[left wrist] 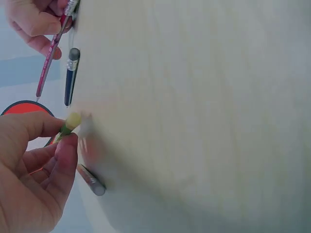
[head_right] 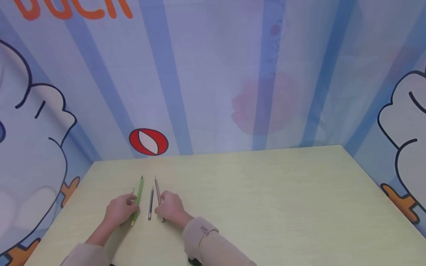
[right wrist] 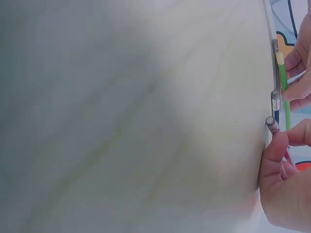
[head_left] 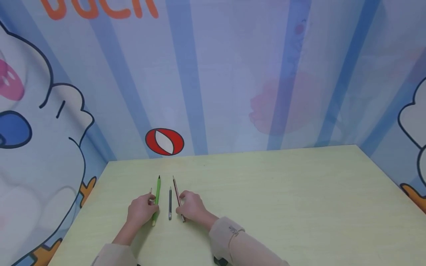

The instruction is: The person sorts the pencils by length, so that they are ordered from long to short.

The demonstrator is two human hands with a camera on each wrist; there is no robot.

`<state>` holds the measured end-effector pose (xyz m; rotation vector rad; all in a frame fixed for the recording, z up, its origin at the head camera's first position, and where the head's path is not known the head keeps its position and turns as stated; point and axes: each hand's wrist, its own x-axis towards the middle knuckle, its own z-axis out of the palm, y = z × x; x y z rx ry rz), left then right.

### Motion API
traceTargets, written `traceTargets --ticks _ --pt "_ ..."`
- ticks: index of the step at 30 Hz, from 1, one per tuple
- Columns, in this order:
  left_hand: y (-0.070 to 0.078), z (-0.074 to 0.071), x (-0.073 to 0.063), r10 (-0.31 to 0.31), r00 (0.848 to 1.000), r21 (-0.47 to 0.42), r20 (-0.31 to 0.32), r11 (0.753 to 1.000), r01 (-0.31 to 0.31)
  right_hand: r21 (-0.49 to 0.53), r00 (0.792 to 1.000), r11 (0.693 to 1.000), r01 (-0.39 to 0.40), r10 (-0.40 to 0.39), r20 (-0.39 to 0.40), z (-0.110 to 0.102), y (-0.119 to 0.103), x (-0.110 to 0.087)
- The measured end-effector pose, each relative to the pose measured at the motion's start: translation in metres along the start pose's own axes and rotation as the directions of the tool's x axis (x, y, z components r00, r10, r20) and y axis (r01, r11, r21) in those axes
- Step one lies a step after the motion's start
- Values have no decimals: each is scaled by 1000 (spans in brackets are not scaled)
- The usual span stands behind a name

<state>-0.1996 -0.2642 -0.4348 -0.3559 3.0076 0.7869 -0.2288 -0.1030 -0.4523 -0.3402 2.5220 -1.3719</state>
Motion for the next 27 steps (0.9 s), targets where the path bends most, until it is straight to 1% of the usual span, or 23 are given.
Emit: traceTargets --ticks 3,8,11,16,18,21,24,27 --pt "3 0 0 -2 1000 -22 -20 1000 2 62 1000 998 -19 19 6 -3 1 -2" --pt "11 1 -1 -7 999 -81 -32 997 4 161 998 986 -45 39 39 -9 2 -4" --pt "18 3 -3 5 999 -129 -37 992 -10 203 998 978 -39 27 59 -15 1 -6" --pt "29 8 -5 33 998 -215 -56 976 -44 261 996 965 -19 -3 84 -31 -1 -11" --pt "35 11 -6 44 997 -246 -60 967 -58 284 996 959 -18 -8 91 -38 0 -12" --pt "46 13 -9 48 998 -305 -42 950 -58 314 995 949 -25 -8 103 -47 2 -14" --pt "57 16 -13 47 999 -369 -20 928 -51 329 994 944 -31 -7 114 -57 5 -17" --pt "69 18 -17 52 999 -428 -15 902 -54 349 992 937 -24 -20 122 -68 7 -22"
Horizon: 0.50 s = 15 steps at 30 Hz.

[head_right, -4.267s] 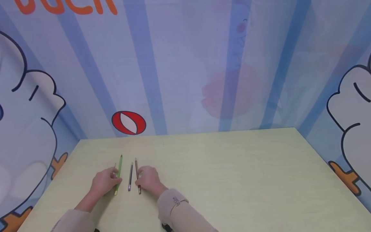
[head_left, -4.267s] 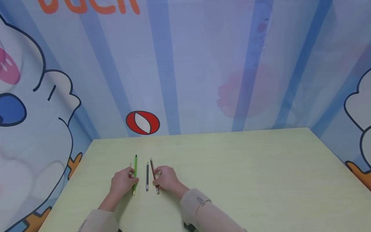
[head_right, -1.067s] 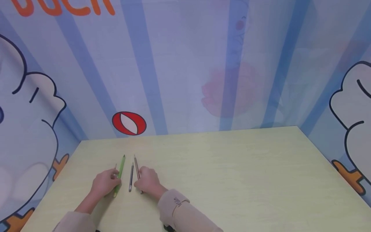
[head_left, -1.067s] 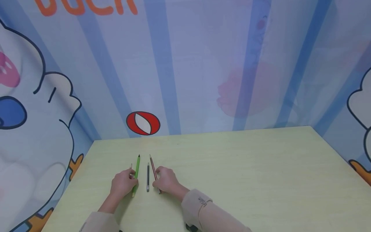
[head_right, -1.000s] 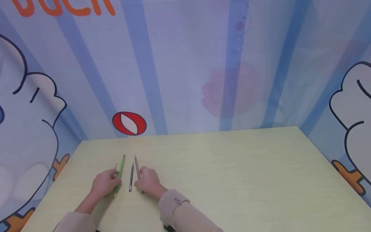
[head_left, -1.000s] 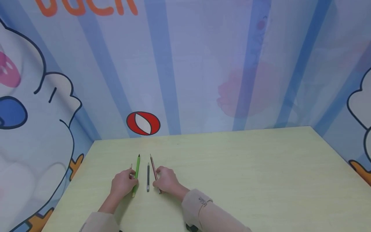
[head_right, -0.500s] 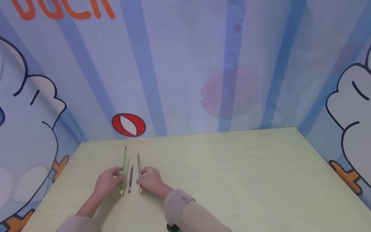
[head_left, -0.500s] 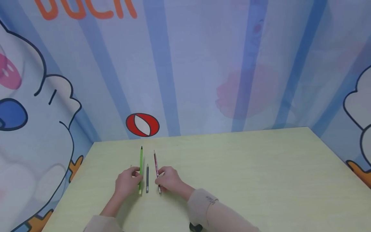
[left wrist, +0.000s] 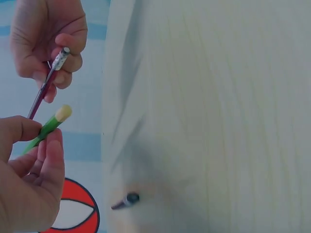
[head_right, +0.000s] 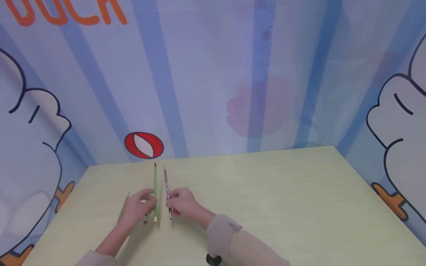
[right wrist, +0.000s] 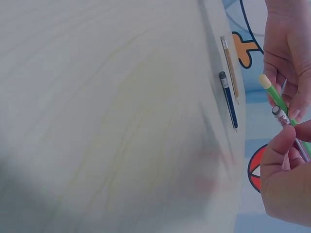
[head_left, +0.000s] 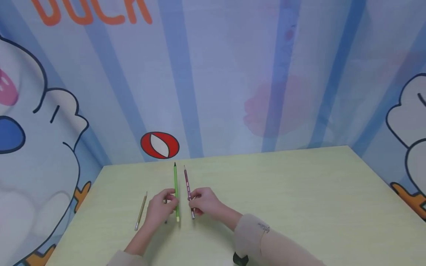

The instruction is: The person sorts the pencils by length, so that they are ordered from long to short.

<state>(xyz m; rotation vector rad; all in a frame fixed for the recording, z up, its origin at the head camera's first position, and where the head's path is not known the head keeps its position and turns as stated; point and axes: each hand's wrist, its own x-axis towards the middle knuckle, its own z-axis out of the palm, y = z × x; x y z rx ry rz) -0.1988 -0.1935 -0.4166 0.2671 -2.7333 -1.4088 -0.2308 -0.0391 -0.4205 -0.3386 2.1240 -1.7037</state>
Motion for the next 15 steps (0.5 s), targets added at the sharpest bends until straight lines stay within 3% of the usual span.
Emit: traceTargets --ticks 9,15 --pt "18 20 -12 57 998 -182 32 982 -50 50 1000 999 11 -12 20 -29 0 -21" --pt "28 33 -21 70 994 -242 82 969 -49 98 1000 995 12 -15 24 -48 7 -34"
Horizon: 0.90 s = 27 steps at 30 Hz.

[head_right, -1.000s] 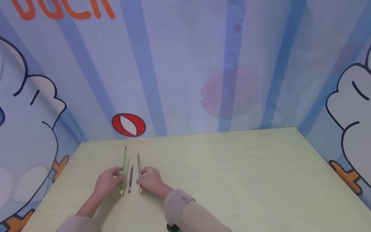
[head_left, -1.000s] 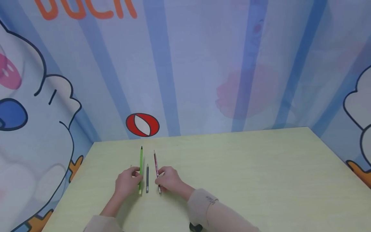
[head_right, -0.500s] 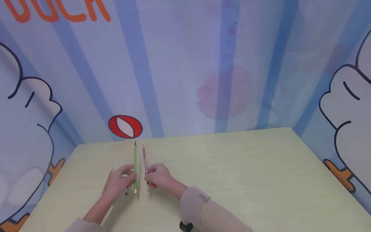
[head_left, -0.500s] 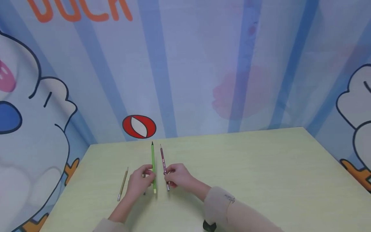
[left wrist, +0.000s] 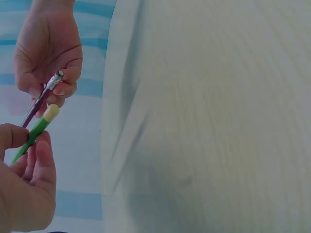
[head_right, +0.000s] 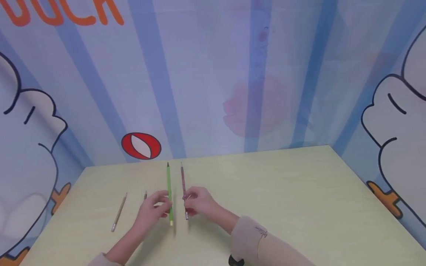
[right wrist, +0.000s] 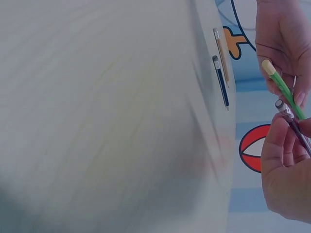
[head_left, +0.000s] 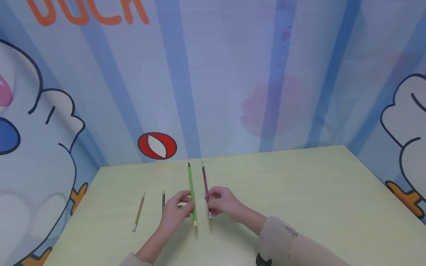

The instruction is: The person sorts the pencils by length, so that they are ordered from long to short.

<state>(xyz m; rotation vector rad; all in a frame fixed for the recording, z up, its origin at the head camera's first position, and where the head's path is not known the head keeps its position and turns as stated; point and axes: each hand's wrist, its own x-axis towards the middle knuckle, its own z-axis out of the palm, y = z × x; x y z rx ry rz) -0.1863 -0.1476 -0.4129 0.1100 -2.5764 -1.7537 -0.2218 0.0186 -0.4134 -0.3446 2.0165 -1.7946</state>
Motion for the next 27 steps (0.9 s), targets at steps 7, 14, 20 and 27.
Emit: traceTargets --ticks 7,14,20,27 --pt "0 22 -8 18 993 -53 115 999 -12 27 999 1000 -10 8 50 -20 9 -21" --pt "3 40 -13 39 980 -104 196 994 -19 29 996 1000 -1 -1 91 -36 21 -35" --pt "3 51 -17 46 966 -154 254 988 -7 22 992 1000 3 -6 124 -46 31 -44" --pt "2 62 -21 54 956 -168 289 986 -5 -5 992 1000 -9 10 129 -50 38 -55"
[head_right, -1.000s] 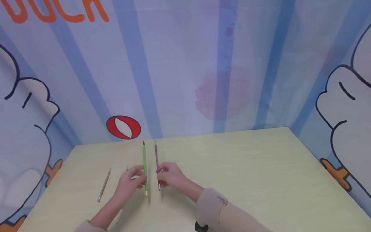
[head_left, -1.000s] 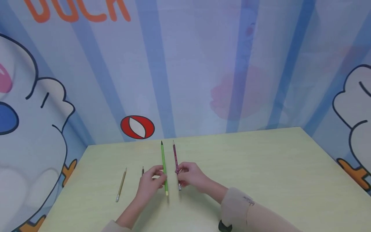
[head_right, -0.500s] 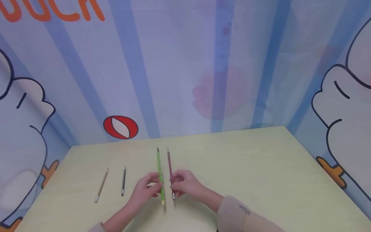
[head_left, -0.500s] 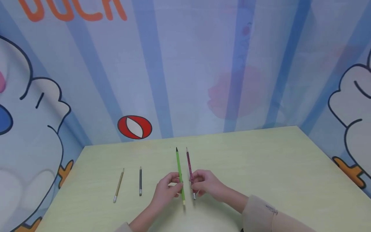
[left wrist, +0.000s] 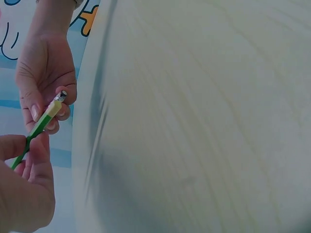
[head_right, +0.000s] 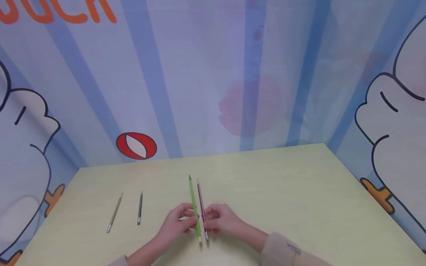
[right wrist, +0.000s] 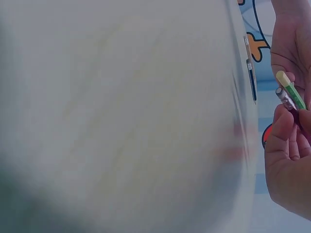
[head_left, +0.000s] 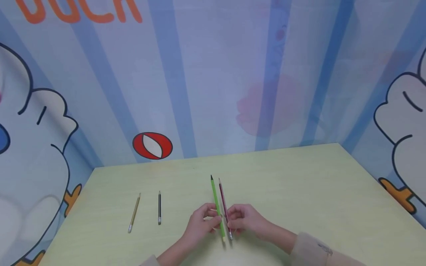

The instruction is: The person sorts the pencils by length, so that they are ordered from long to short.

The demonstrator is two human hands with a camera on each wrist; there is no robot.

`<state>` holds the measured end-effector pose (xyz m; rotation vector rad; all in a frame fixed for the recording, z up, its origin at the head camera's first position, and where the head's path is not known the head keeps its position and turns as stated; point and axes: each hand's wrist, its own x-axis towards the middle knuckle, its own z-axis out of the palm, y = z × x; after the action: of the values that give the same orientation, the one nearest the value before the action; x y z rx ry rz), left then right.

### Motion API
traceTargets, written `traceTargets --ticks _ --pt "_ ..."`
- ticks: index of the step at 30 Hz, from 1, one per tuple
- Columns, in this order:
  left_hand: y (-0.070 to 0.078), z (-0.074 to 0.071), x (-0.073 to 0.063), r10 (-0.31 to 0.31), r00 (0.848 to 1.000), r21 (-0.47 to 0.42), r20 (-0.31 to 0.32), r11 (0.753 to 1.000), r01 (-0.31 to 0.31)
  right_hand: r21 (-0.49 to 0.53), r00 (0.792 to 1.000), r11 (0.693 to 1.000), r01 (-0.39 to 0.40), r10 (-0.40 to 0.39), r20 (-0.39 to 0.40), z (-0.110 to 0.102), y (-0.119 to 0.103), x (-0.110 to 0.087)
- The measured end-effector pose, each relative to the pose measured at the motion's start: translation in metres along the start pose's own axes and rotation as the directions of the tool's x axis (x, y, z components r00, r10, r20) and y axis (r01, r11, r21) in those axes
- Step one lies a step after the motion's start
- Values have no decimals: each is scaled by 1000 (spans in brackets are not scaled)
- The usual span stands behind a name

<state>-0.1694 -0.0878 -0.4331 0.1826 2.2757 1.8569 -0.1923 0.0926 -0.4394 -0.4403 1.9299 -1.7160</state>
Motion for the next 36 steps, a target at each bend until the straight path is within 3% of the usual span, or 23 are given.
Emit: traceTargets --ticks 7,25,36 --pt "-2 6 -1 -28 1000 -4 9 1000 29 -18 1000 1000 -5 5 -16 -1 6 -6" --pt "-3 19 0 -29 1000 -4 2 1000 29 0 999 1000 8 -8 -33 -6 11 -18" --pt "5 20 17 13 1000 40 -29 999 -11 -20 995 1000 -2 0 -104 -15 11 -25"
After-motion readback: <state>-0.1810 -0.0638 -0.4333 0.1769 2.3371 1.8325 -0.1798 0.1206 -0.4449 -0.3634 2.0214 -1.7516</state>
